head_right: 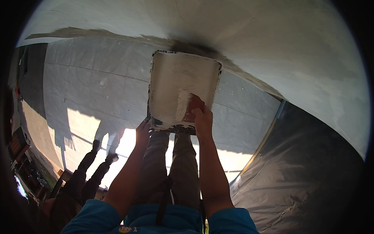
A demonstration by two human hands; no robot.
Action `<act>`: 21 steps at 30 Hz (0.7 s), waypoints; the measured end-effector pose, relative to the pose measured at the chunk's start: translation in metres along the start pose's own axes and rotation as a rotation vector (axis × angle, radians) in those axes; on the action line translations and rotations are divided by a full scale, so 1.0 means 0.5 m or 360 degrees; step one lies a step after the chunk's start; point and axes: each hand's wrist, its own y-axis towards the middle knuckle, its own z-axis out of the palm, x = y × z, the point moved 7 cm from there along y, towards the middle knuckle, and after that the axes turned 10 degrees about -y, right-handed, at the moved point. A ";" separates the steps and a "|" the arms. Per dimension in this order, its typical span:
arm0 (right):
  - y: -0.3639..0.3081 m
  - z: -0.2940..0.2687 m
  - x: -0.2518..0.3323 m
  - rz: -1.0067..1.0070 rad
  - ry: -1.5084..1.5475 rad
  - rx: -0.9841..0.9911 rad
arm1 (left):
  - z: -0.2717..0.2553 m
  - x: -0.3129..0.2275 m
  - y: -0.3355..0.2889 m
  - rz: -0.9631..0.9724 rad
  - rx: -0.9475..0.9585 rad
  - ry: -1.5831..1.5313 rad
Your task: The recorder applies white putty or filler to a wall using a flexible plastic spreader tool, frequently picking up more material from a tray.
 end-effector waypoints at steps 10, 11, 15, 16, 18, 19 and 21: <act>-0.010 -0.017 -0.038 0.0281 0.0890 0.0325 | -0.101 0.025 0.003 -0.0015 -0.0258 0.0020; -0.012 -0.029 -0.043 0.0254 0.0859 0.0326 | -0.108 0.028 0.002 -0.0048 -0.0262 0.0033; -0.047 -0.074 -0.008 0.0164 0.0835 0.0273 | -0.164 0.061 0.013 0.0062 -0.0119 0.0446; -0.052 -0.082 0.000 0.0180 0.0796 0.0257 | -0.197 0.072 0.032 0.0212 -0.0165 0.0694; -0.088 -0.060 0.050 0.0116 0.0827 0.0273 | -0.292 0.099 0.080 0.0319 -0.0125 0.0960; -0.106 -0.035 0.081 0.0077 0.0851 0.0290 | -0.359 0.104 0.105 0.0419 -0.0167 0.0996; -0.134 0.032 0.113 0.0045 0.0868 0.0430 | -0.451 0.049 0.092 0.1453 0.0165 0.1738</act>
